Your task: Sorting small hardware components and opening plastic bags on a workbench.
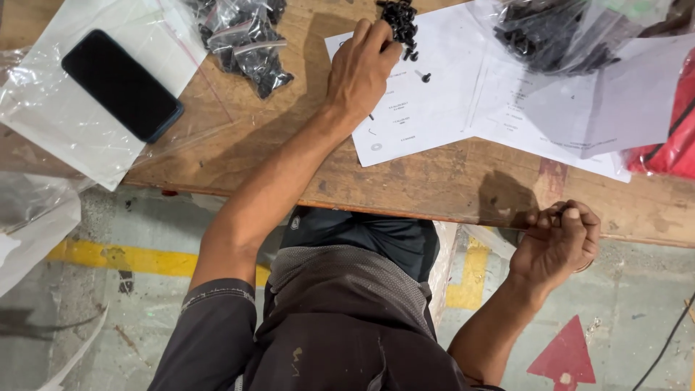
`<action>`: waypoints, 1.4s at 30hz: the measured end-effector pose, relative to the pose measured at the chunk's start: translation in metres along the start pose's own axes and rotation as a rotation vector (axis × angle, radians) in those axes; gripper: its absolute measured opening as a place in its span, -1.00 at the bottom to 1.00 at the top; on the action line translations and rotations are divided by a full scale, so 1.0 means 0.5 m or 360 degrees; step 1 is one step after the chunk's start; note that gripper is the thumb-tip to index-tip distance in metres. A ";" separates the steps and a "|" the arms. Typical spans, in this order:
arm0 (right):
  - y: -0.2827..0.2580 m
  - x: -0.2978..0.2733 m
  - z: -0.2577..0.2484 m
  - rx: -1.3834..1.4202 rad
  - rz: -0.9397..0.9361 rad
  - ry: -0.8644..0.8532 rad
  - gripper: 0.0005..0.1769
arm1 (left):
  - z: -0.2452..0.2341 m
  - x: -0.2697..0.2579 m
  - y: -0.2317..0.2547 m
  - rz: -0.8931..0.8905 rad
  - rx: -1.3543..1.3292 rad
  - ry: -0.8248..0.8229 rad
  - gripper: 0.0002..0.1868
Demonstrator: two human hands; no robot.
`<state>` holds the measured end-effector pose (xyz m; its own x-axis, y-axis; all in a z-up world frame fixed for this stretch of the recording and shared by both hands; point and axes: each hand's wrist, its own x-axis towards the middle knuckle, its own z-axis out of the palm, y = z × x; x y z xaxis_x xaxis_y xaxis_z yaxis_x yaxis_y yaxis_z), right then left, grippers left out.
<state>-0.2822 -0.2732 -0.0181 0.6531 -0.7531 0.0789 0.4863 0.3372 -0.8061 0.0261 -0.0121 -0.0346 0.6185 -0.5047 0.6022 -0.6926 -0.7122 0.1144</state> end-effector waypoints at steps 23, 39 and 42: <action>0.078 0.020 0.454 -0.1494 -0.0410 -0.1517 -0.79 | -0.224 -0.133 0.162 -0.2106 -0.3543 0.0061 -0.65; 0.196 0.079 0.562 -0.1495 -0.0329 -0.1734 -0.86 | -0.268 -0.216 0.132 -0.1941 -0.3903 0.0315 -0.51; 0.108 0.002 0.481 -0.1281 0.0232 -0.1443 -0.84 | -0.261 -0.216 0.135 -0.1808 -0.4150 0.0357 -0.36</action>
<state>-0.1155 -0.1200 0.0798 0.9962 0.0380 0.0784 0.0863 -0.3030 -0.9491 -0.1359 0.0578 0.0110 0.8511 -0.4977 -0.1668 0.5193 0.8448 0.1291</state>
